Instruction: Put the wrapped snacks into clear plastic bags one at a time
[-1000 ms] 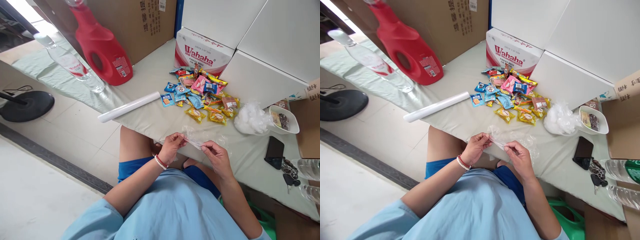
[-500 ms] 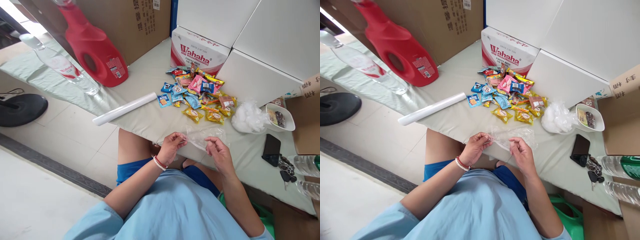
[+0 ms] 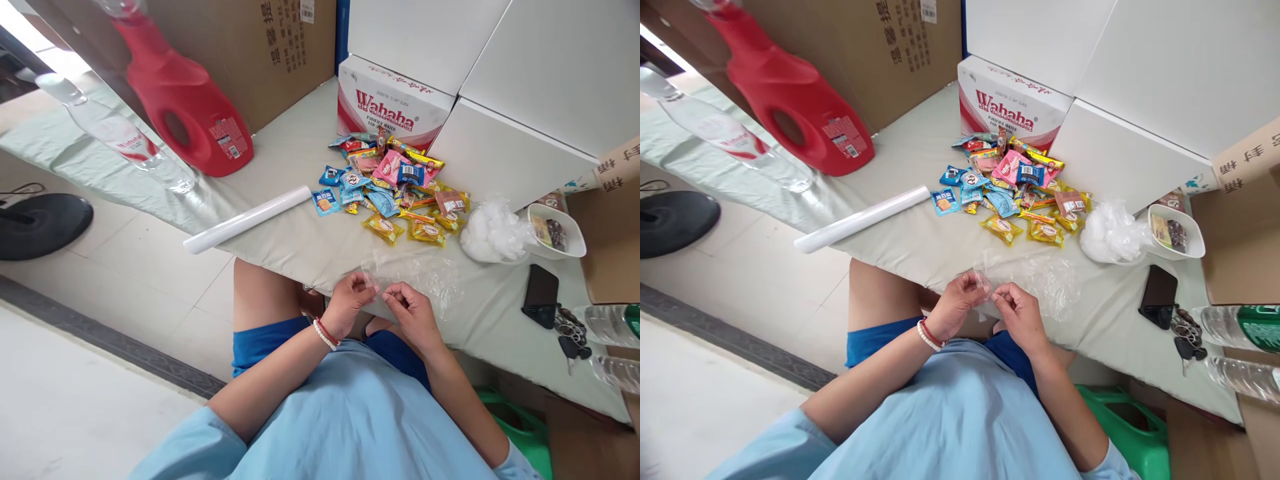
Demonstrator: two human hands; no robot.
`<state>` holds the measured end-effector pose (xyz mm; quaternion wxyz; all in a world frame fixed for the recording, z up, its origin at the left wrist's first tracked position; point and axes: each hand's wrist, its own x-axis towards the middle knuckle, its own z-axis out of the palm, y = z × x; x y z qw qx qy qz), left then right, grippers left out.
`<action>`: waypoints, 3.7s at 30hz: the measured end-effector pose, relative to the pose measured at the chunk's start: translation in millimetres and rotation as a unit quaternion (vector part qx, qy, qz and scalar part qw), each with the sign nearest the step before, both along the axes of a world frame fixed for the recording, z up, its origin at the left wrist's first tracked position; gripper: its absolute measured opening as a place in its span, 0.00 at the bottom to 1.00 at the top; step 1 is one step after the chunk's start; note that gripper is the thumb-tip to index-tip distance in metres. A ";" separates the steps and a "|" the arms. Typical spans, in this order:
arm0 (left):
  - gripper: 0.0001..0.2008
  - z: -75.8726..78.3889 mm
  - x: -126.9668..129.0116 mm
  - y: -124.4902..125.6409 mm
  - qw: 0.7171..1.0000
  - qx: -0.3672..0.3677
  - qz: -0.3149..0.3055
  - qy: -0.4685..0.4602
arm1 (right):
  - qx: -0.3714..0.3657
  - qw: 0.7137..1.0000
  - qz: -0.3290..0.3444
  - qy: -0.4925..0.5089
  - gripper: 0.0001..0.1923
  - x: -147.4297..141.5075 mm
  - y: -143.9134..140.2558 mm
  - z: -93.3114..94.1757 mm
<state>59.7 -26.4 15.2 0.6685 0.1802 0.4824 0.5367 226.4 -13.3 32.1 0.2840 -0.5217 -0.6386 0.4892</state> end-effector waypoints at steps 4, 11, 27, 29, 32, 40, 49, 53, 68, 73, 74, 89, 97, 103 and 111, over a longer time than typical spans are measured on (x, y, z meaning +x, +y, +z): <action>0.17 4.2 3.0 -5.5 0.997 0.013 -0.070 0.033 | 0.044 0.999 -0.007 -0.008 0.17 -1.5 -2.9 -4.3; 0.17 14.0 -2.2 -4.2 0.997 0.056 -0.051 0.030 | 0.086 0.996 -0.004 0.008 0.11 11.6 3.4 -1.1; 0.14 50.1 -138.5 63.6 0.935 0.057 -0.036 0.348 | -0.177 0.964 -0.099 0.173 0.26 43.7 62.5 55.7; 0.13 62.1 -119.5 61.5 0.866 0.109 0.076 0.483 | -0.156 0.964 -0.118 0.178 0.26 27.4 66.2 41.8; 0.10 70.0 -69.8 37.0 0.747 0.244 0.160 0.598 | -0.142 0.959 -0.131 0.205 0.25 3.9 64.0 25.6; 0.16 -10.8 -14.2 1.4 0.664 0.327 -0.196 0.644 | -0.158 0.956 -0.139 0.205 0.23 30.4 103.1 13.0; 0.14 -21.6 -57.0 20.7 0.689 0.378 -0.211 0.582 | 0.162 0.977 -0.136 -0.032 0.20 81.7 105.4 37.1; 0.19 -24.1 -53.8 22.9 0.623 0.335 -0.210 0.675 | 0.301 0.912 0.186 -0.208 0.21 64.0 40.1 19.4; 0.24 -8.7 -84.1 43.5 0.607 0.413 -0.298 0.611 | 0.345 0.918 0.098 -0.170 0.13 45.2 21.8 35.8; 0.29 -2.9 -97.0 41.9 0.615 0.355 -0.265 0.653 | 0.285 0.867 0.339 -0.228 0.22 -28.0 20.1 10.4; 0.28 -4.6 -101.5 40.8 0.625 0.327 -0.254 0.662 | 0.264 0.857 0.373 -0.239 0.24 -33.3 15.5 4.9; 0.62 -16.1 -148.4 40.7 0.528 0.253 -0.422 0.692 | 0.357 0.829 0.067 -0.426 0.19 -22.7 219.3 49.9; 0.60 -23.9 -147.0 41.2 0.540 0.270 -0.401 0.689 | 0.393 0.755 0.095 -0.516 0.17 -58.6 279.4 63.8; 0.61 -28.1 -145.9 39.2 0.537 0.277 -0.383 0.699 | 0.439 0.819 0.050 -0.366 0.13 -28.2 258.9 102.8; 0.61 -26.5 -141.7 38.6 0.514 0.275 -0.375 0.721 | 0.352 0.764 0.103 -0.531 0.17 -65.5 265.9 51.4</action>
